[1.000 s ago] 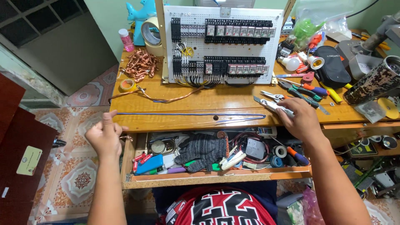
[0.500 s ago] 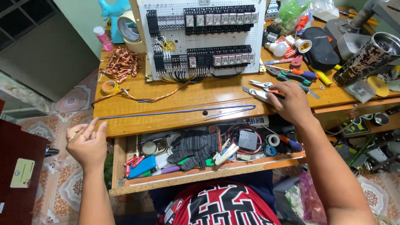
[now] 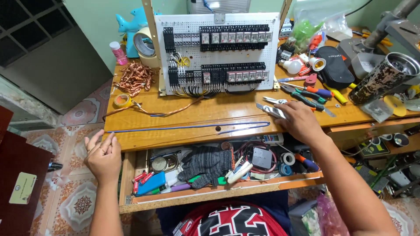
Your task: Stripping, twisting, and organizing electrical wires for a control panel assembly
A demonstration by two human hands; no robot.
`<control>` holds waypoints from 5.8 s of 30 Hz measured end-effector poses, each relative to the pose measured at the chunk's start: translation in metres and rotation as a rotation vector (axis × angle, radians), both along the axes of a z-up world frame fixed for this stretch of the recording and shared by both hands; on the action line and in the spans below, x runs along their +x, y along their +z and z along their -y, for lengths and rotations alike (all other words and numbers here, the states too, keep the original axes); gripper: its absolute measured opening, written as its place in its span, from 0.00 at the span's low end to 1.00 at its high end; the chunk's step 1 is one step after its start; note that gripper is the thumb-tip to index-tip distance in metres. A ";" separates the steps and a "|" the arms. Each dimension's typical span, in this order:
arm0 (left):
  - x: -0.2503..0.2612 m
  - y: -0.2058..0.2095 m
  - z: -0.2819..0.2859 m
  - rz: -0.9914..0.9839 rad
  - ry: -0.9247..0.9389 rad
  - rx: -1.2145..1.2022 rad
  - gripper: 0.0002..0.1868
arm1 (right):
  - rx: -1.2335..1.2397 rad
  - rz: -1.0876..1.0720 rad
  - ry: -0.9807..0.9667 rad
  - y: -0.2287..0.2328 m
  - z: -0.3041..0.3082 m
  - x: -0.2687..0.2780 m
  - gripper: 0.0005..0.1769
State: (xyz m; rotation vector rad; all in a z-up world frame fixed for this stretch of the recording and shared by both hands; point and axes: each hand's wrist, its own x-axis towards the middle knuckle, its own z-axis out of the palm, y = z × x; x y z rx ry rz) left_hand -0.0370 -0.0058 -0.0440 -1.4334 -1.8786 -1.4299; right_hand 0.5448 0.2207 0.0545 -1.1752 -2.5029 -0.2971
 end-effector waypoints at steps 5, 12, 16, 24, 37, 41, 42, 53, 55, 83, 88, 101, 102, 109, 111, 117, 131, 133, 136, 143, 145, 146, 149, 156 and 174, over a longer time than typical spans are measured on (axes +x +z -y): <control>-0.005 -0.009 -0.005 0.046 -0.055 0.065 0.11 | -0.032 0.017 0.080 0.006 0.002 -0.007 0.25; -0.001 -0.001 -0.006 -0.029 -0.035 0.087 0.11 | -0.084 -0.005 0.014 0.016 0.015 -0.019 0.23; -0.002 -0.007 -0.007 -0.027 -0.023 0.087 0.11 | -0.166 -0.109 -0.001 0.024 0.023 -0.031 0.28; -0.001 -0.015 -0.007 -0.042 0.036 0.113 0.12 | -0.280 -0.250 0.402 0.072 0.044 -0.129 0.29; 0.024 -0.004 -0.006 0.473 -0.031 0.281 0.11 | -0.522 -0.120 0.875 0.041 0.059 -0.388 0.12; 0.033 0.009 -0.006 0.637 -0.145 0.332 0.29 | -0.541 0.009 0.897 0.028 0.060 -0.450 0.10; 0.030 0.009 -0.006 0.638 -0.139 0.331 0.29 | -0.544 0.011 0.901 0.030 0.062 -0.458 0.10; 0.027 0.003 0.001 0.623 -0.084 0.249 0.33 | -0.580 0.309 0.611 0.041 0.076 -0.496 0.14; 0.029 0.014 0.002 0.614 -0.090 0.250 0.33 | -0.586 0.317 0.597 0.045 0.077 -0.494 0.14; 0.031 0.026 0.001 0.560 -0.067 0.179 0.34 | -0.441 0.170 0.660 0.012 0.083 -0.498 0.13; 0.038 0.039 0.000 0.569 -0.105 0.229 0.33 | -0.444 0.185 0.667 0.002 0.078 -0.498 0.15; 0.042 0.049 0.003 0.585 -0.072 0.212 0.31 | -0.413 0.163 0.676 0.031 0.100 -0.486 0.16; 0.042 0.049 0.003 0.585 -0.074 0.211 0.31 | -0.413 0.161 0.673 0.031 0.099 -0.485 0.16; 0.042 0.051 0.003 0.578 -0.058 0.195 0.32 | -0.321 0.206 0.689 0.034 0.102 -0.483 0.16; 0.043 0.054 0.004 0.574 -0.051 0.195 0.31 | -0.293 0.221 0.685 0.033 0.102 -0.483 0.16; 0.041 0.050 0.003 0.577 -0.039 0.191 0.32 | -0.286 0.237 0.714 0.031 0.100 -0.484 0.16; 0.038 0.044 0.004 0.611 -0.061 0.178 0.31 | -0.329 0.262 0.732 0.042 0.096 -0.480 0.17; 0.037 0.044 0.005 0.607 -0.047 0.164 0.31 | -0.324 0.247 0.719 0.038 0.096 -0.482 0.16; 0.037 0.043 0.004 0.616 -0.035 0.150 0.31 | -0.317 0.231 0.703 0.038 0.098 -0.481 0.16; 0.039 0.047 0.005 0.635 -0.037 0.143 0.31 | -0.283 0.230 0.697 0.038 0.102 -0.478 0.18; 0.040 0.049 0.006 0.641 -0.036 0.139 0.31 | -0.264 0.227 0.703 0.036 0.104 -0.476 0.17; 0.041 0.049 0.007 0.647 -0.033 0.137 0.31 | -0.244 0.225 0.710 0.035 0.105 -0.476 0.17; 0.039 0.048 0.007 0.658 -0.044 0.125 0.31 | -0.231 0.222 0.718 0.038 0.105 -0.474 0.17; 0.036 0.044 0.005 0.679 -0.065 0.148 0.31 | -0.173 0.208 0.742 0.027 0.099 -0.473 0.16; 0.039 0.046 0.002 0.633 -0.049 0.182 0.30 | -0.130 0.232 0.732 0.029 0.099 -0.459 0.15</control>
